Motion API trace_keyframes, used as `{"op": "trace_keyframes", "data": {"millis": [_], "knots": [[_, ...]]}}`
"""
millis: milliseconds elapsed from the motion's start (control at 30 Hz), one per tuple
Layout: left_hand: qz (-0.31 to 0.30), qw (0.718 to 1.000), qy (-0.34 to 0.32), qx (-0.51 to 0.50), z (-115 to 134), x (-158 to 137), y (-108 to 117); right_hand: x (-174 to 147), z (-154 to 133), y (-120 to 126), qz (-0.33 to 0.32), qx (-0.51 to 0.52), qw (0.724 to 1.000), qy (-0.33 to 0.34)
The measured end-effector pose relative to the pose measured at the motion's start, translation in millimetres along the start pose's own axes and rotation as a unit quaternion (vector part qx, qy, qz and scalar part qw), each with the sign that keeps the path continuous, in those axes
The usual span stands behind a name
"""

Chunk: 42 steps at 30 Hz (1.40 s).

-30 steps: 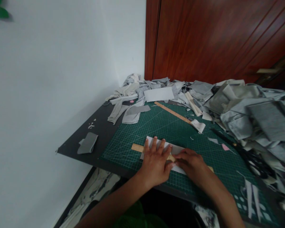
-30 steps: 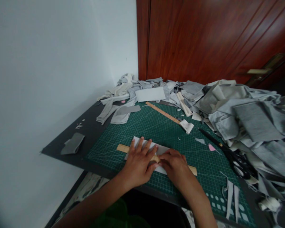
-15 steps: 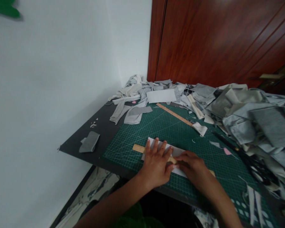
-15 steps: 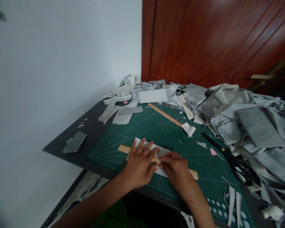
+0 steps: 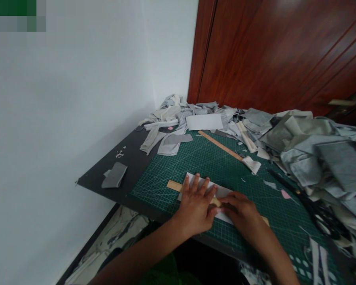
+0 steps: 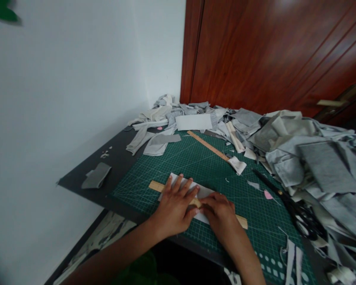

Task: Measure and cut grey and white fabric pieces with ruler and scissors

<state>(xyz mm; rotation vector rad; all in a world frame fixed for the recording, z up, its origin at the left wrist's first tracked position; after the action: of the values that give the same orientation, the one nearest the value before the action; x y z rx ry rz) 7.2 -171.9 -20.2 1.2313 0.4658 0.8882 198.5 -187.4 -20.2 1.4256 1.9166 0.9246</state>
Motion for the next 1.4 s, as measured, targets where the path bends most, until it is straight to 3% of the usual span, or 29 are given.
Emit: {"op": "trace_keyframes", "data": {"millis": [233, 433, 633, 867, 1400], "knots": [[-0.002, 1.000, 0.001, 0.000, -1, 1, 1, 2, 3, -3, 0.012, 0.003, 1.000, 0.009], [-0.003, 1.000, -0.001, -0.003, 0, -1, 2, 4, 8, 0, -0.017, 0.030, 0.999, 0.003], [-0.009, 1.000, -0.007, -0.003, 3, -1, 3, 2, 14, -3, 0.010, 0.024, 1.000, -0.004], [-0.008, 1.000, -0.008, -0.015, 4, -1, 5, -2, 14, -4, 0.016, 0.018, 1.000, 0.015], [-0.001, 1.000, 0.005, -0.006, 5, 0, 2, 1, 7, 0, 0.004, -0.014, 1.000, -0.017]]}}
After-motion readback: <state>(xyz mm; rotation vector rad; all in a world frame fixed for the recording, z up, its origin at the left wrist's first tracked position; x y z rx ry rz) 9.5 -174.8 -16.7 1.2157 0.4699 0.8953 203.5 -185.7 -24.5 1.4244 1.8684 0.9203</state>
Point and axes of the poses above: each hand's wrist, its own x-axis towards the middle knuckle, its own y-axis out of the back of the hand, z = x × y, the point moved 2 cm from there along x, towards the middle knuckle, and after that the axes turned 7 degrees about -z, right-handed, at the moved point
